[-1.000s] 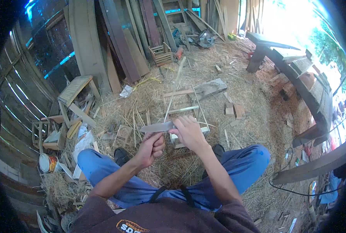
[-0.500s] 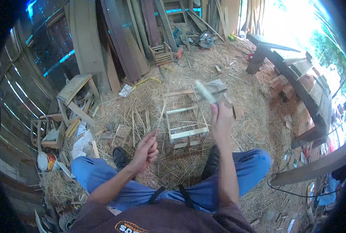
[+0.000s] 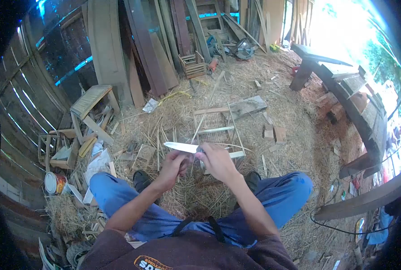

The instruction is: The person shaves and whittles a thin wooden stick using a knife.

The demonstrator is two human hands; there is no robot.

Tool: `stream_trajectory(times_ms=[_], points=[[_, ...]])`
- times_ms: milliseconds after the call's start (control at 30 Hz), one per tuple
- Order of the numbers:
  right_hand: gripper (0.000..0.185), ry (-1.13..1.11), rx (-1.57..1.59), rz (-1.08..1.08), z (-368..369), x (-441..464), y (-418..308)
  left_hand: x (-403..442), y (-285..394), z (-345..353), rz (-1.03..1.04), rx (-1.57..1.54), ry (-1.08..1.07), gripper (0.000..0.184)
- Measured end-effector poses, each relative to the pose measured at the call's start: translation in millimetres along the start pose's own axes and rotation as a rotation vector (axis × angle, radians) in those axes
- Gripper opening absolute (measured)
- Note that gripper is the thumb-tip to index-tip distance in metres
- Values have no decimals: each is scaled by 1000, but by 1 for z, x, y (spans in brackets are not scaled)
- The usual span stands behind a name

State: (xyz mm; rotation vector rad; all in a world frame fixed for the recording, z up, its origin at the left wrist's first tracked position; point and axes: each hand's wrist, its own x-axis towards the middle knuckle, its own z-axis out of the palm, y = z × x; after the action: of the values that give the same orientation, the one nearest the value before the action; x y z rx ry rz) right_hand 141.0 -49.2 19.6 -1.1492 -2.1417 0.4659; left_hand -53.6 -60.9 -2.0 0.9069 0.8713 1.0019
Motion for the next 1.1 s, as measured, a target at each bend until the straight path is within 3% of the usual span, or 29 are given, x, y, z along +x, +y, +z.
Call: stream_trajectory(times_ms=[300,500,733,1100], points=[[25,48,-33,-169,4,-1,0,-4,-10,18,-22,-174,12,40],[29,13,-184,-191,5,-2,15,-7,-15,18,-69,-205,30,41],[32,67,-217,-211,-2,-4,18,-3,-17,19,-83,-322,-60,44],[28,139,-220,-265,-7,3,17,-7,-9,23,-103,-391,-28,41]])
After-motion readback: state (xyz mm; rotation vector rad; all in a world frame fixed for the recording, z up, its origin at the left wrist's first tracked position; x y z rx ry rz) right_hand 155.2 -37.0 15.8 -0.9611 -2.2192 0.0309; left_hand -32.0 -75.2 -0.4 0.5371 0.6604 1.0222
